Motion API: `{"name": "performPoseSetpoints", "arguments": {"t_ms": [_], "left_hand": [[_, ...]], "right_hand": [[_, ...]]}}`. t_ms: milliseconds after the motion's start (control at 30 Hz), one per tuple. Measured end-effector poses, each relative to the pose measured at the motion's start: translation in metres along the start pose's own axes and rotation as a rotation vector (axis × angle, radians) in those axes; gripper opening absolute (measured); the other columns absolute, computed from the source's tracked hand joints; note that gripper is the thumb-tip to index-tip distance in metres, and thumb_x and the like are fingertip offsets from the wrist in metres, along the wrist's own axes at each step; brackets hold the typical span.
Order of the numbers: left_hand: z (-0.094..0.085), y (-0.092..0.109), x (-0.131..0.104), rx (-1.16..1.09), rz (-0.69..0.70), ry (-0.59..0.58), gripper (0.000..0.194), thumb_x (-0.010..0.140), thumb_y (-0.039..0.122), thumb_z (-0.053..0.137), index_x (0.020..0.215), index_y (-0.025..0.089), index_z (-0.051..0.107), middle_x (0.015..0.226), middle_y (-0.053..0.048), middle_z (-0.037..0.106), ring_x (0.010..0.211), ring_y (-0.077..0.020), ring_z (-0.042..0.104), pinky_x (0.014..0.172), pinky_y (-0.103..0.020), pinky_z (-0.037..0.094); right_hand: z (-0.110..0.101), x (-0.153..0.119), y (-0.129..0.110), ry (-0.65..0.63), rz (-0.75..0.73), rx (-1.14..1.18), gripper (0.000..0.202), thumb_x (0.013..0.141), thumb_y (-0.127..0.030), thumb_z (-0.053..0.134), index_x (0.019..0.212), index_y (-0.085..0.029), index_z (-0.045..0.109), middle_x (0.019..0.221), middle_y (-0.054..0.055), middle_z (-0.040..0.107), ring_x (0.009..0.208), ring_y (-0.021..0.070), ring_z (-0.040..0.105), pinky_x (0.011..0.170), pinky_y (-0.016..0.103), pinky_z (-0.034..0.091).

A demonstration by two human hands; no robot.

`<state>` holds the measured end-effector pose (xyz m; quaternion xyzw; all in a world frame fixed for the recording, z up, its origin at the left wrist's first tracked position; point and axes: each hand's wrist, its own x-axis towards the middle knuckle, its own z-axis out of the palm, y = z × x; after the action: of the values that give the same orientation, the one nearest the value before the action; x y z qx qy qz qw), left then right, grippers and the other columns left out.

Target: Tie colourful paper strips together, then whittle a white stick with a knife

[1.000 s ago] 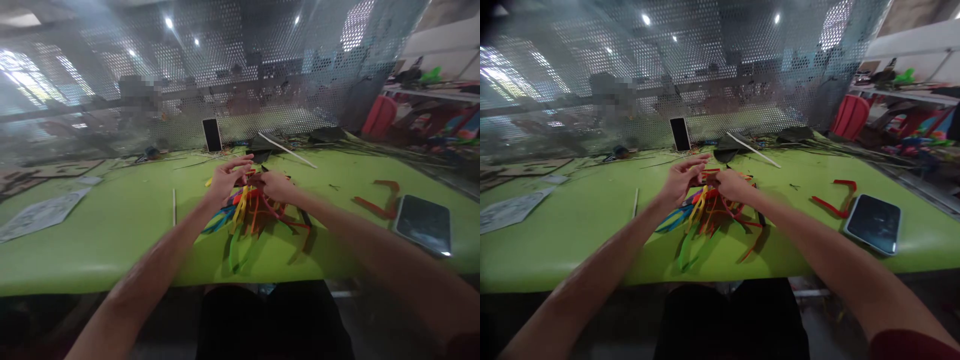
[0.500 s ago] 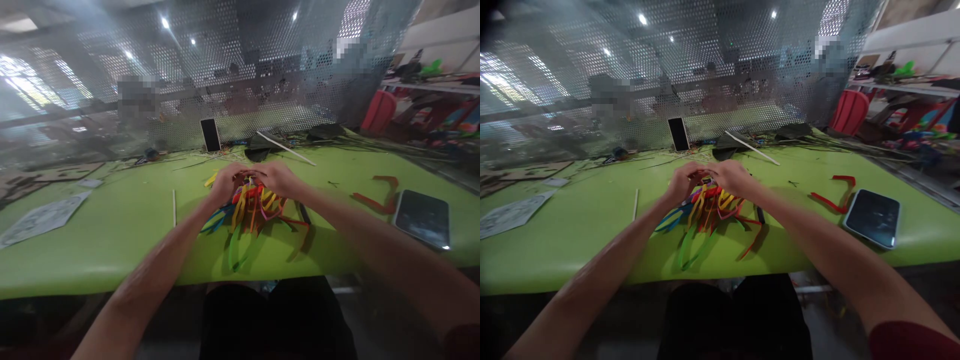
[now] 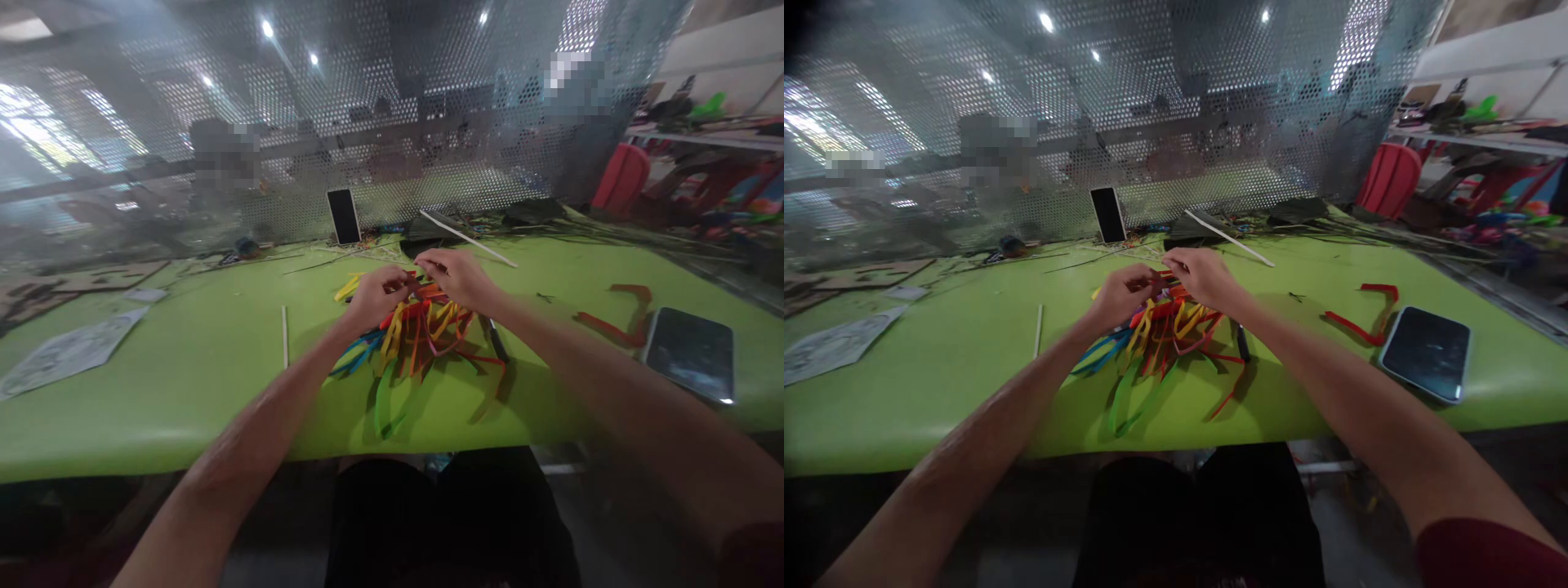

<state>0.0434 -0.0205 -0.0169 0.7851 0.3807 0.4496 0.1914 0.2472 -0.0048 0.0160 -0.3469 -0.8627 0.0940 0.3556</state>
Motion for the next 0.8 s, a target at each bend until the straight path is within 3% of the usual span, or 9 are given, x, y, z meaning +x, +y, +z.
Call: {"name": "performPoseSetpoints", "arguments": {"t_ms": [100,233,367,533,700,800], "left_hand": [[0.001,-0.005,0.002,-0.073,-0.035,0.027,0.014,0.084,0.028,0.065,0.086,0.017,0.072,0.095,-0.007,0.071,0.079,-0.0156,0.066,0.067,-0.026,0.052],[0.000,-0.002,0.003,-0.189,-0.172,-0.034,0.019,0.084,0.034,0.066,0.086,0.016,0.072,0.070,-0.003,0.067,0.058,-0.0130,0.060,0.056,-0.025,0.047],[-0.002,0.004,0.002,-0.243,-0.232,-0.061,0.020,0.081,0.034,0.070,0.084,0.015,0.074,0.067,-0.002,0.068,0.058,-0.0128,0.059,0.058,-0.025,0.047],[-0.003,0.005,0.001,-0.254,-0.244,-0.100,0.026,0.078,0.038,0.075,0.088,0.015,0.078,0.075,-0.004,0.072,0.059,-0.0126,0.059,0.060,-0.026,0.047],[-0.003,0.002,-0.001,-0.243,-0.303,-0.073,0.027,0.076,0.038,0.076,0.090,0.015,0.081,0.074,-0.004,0.073,0.059,-0.0126,0.058,0.058,-0.025,0.044],[-0.004,0.003,-0.001,-0.228,-0.331,-0.063,0.028,0.076,0.035,0.074,0.092,0.013,0.081,0.072,-0.004,0.073,0.055,-0.0107,0.054,0.054,-0.023,0.041]], "right_hand": [[0.002,0.001,0.002,-0.037,0.031,-0.039,0.037,0.101,-0.029,0.042,0.119,-0.015,0.072,0.115,0.012,0.075,0.099,0.0229,0.068,0.087,0.031,0.045],[0.004,0.002,0.004,-0.056,0.032,-0.048,0.037,0.101,-0.026,0.041,0.118,-0.015,0.072,0.118,0.012,0.074,0.104,0.0232,0.067,0.090,0.031,0.044],[0.002,0.001,0.003,-0.061,0.052,-0.038,0.030,0.098,-0.025,0.044,0.106,-0.016,0.071,0.095,0.009,0.075,0.081,0.0201,0.064,0.076,0.029,0.042],[-0.001,0.000,-0.001,-0.081,0.127,0.107,0.021,0.094,-0.023,0.050,0.101,-0.015,0.069,0.067,0.000,0.062,0.059,0.0136,0.050,0.063,0.026,0.037],[-0.002,0.005,0.004,-0.058,0.037,0.156,0.014,0.083,-0.013,0.062,0.084,-0.015,0.075,0.088,0.006,0.069,0.081,0.0158,0.060,0.076,0.028,0.044],[0.000,0.006,0.008,-0.041,0.096,0.242,0.012,0.081,-0.013,0.065,0.083,-0.015,0.077,0.085,0.006,0.071,0.079,0.0163,0.063,0.075,0.028,0.046]]}}
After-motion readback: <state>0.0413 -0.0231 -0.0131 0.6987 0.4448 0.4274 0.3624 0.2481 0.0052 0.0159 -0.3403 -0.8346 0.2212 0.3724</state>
